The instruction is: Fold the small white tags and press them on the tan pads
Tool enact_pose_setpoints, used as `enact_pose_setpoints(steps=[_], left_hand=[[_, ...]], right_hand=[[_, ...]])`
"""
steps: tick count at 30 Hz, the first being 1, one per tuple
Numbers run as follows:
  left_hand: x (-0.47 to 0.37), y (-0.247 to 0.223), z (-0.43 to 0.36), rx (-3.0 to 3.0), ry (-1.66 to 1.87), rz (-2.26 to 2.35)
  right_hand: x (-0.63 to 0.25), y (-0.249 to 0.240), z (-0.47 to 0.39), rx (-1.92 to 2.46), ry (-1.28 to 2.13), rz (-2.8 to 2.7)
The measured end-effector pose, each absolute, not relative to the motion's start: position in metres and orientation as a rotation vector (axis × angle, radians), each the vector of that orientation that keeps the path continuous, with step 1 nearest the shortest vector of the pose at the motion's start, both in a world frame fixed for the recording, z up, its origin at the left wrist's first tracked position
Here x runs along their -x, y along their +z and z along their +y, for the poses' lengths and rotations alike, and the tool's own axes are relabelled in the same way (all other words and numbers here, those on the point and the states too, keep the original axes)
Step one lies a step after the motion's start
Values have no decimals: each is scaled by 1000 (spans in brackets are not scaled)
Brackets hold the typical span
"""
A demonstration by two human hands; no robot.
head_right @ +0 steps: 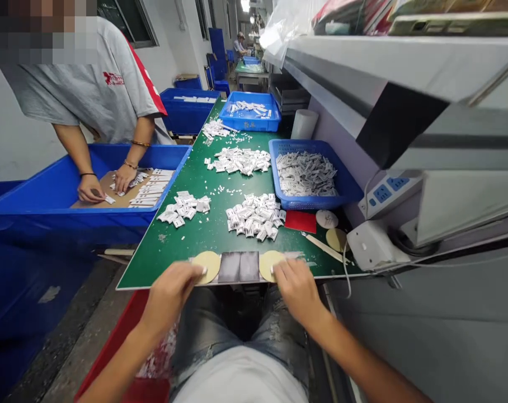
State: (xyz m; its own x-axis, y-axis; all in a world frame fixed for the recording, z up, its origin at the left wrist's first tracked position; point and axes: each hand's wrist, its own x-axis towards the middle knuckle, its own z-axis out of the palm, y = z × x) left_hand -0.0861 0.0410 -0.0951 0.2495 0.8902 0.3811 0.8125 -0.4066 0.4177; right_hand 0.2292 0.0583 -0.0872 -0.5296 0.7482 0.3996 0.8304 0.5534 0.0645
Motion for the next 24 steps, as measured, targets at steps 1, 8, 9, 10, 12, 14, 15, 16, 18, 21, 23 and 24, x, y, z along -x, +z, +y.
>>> enact_pose_setpoints(steps=[1, 8, 9, 10, 12, 14, 15, 16, 18, 21, 23, 24], left_hand=[[87, -96, 39, -2364, 886, 1622], [90, -94, 39, -2347, 866, 1643], [90, -94, 39, -2330, 874, 1635], [90, -93, 39, -2312, 887, 1639], [89, -91, 42, -2321, 867, 1660], [88, -89, 47, -2348, 830, 1691], [86, -89, 49, -2355, 822, 1687], [85, -89, 52, -2347, 834, 1674], [83, -88, 57, -2327, 859, 1638], [81, -85, 59, -2292, 873, 1654], [83, -83, 48, -2220, 869, 1647], [86, -82, 40, -2146, 870, 1605]], right_hand=[[-229, -87, 58, 1285, -342, -2461], [-225, -85, 59, 1331, -325, -2454], [-225, -85, 58, 1330, -301, -2468], [-225, -85, 58, 1317, -292, -2473], [-225, -84, 59, 1352, -323, -2451], [-224, -83, 61, 1358, -360, -2465], [-223, -83, 61, 1354, -358, -2470], [-223, -83, 62, 1330, -341, -2473], [-222, -82, 64, 1297, -311, -2472], [-221, -82, 66, 1359, -326, -2452], [-224, -83, 58, 1373, -261, -2436], [-226, -84, 50, 1340, -187, -2405]])
